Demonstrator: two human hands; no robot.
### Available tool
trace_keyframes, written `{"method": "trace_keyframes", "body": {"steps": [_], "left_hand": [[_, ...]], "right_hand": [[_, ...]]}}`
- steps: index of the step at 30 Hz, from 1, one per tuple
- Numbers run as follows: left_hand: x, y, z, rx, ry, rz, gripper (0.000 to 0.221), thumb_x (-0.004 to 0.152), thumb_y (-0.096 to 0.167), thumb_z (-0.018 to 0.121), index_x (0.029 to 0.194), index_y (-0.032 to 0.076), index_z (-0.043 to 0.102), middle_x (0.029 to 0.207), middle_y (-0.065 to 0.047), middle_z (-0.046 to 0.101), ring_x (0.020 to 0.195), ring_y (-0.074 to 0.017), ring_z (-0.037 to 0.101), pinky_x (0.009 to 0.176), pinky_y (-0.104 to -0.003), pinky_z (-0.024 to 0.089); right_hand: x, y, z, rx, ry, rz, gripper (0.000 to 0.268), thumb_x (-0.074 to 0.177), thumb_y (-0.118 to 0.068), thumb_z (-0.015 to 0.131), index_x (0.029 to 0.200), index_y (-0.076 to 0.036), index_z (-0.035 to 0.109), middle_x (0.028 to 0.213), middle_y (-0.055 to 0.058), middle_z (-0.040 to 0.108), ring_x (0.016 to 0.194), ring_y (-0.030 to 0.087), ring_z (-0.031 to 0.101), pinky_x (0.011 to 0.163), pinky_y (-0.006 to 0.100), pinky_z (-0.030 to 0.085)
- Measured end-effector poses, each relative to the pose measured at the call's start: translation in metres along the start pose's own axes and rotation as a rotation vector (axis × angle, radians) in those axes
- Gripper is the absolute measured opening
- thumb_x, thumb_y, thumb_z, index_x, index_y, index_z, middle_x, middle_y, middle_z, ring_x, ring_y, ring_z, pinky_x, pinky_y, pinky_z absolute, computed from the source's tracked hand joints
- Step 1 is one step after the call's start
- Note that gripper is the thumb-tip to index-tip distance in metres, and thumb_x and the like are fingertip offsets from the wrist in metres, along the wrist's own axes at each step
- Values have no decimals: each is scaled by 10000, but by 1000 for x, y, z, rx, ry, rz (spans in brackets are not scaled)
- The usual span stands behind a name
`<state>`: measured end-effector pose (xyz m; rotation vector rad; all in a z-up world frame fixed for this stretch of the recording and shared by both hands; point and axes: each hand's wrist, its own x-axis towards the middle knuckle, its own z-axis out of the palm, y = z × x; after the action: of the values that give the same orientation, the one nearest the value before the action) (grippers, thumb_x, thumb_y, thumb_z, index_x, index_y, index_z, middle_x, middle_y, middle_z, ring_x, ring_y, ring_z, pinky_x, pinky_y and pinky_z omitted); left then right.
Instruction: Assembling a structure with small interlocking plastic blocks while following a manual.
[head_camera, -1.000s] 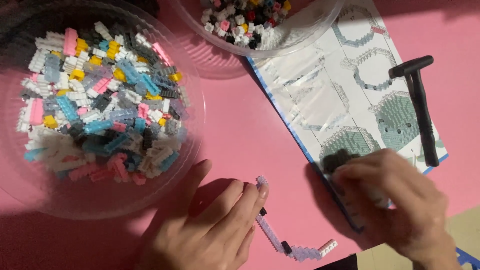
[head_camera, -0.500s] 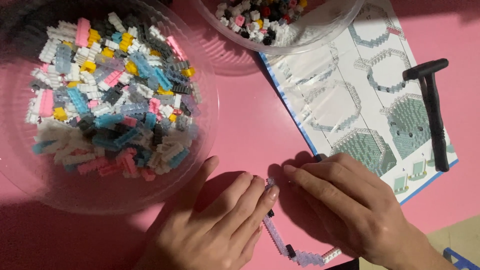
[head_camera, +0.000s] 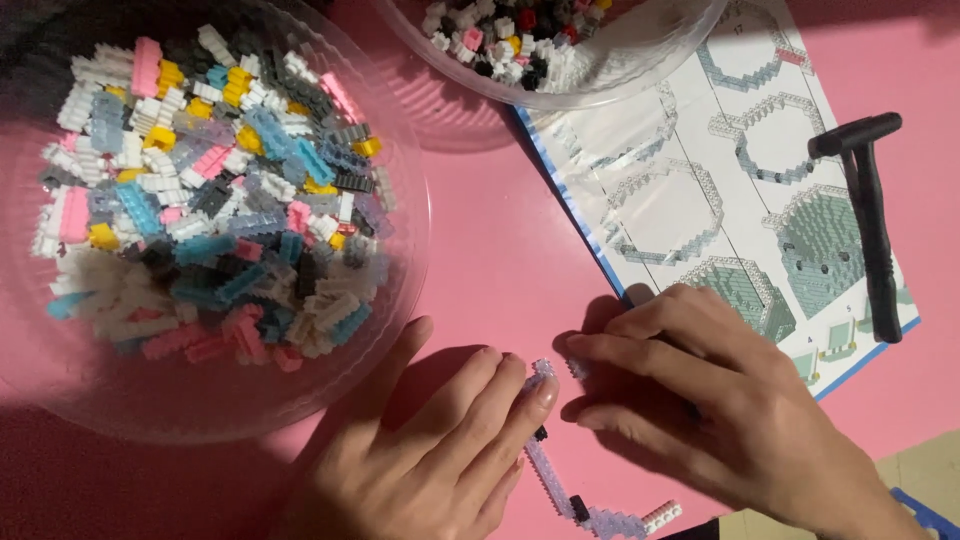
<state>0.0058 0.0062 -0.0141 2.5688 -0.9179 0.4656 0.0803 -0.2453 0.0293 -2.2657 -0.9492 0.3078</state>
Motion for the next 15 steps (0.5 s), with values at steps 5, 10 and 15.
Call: {"method": "trace_keyframes", "body": {"steps": [5,10,15], "left_hand": [[6,-3,-5,32,73,19,344,1104,277,518,1265,163,800,1209,-34,743,1144,-174,710,1052,-532,544],[5,-2,-3,88,123,68,197,1099,222,636,1187,216,812,900,31,625,910,-125,614,968,-415,597],[4,-1,-4,82,83,42,262,1101,258,584,1201,143,797,923,15,634,879,-145,597,943,-425,596]], "right_hand": [[1,2,-4,50,-7,29,420,886,-255,780,1253,-56,732,1004,58,686,908,203,695,883,350,558],[7,9,-7,0,-37,-122,341,926,-187,750,1222,-17,740,1026,86,714,1028,248,773,898,375,607],[13,11,-7,3,-58,-132,292,937,-157,732,1191,-14,756,986,91,703,874,208,733,790,349,582]]}}
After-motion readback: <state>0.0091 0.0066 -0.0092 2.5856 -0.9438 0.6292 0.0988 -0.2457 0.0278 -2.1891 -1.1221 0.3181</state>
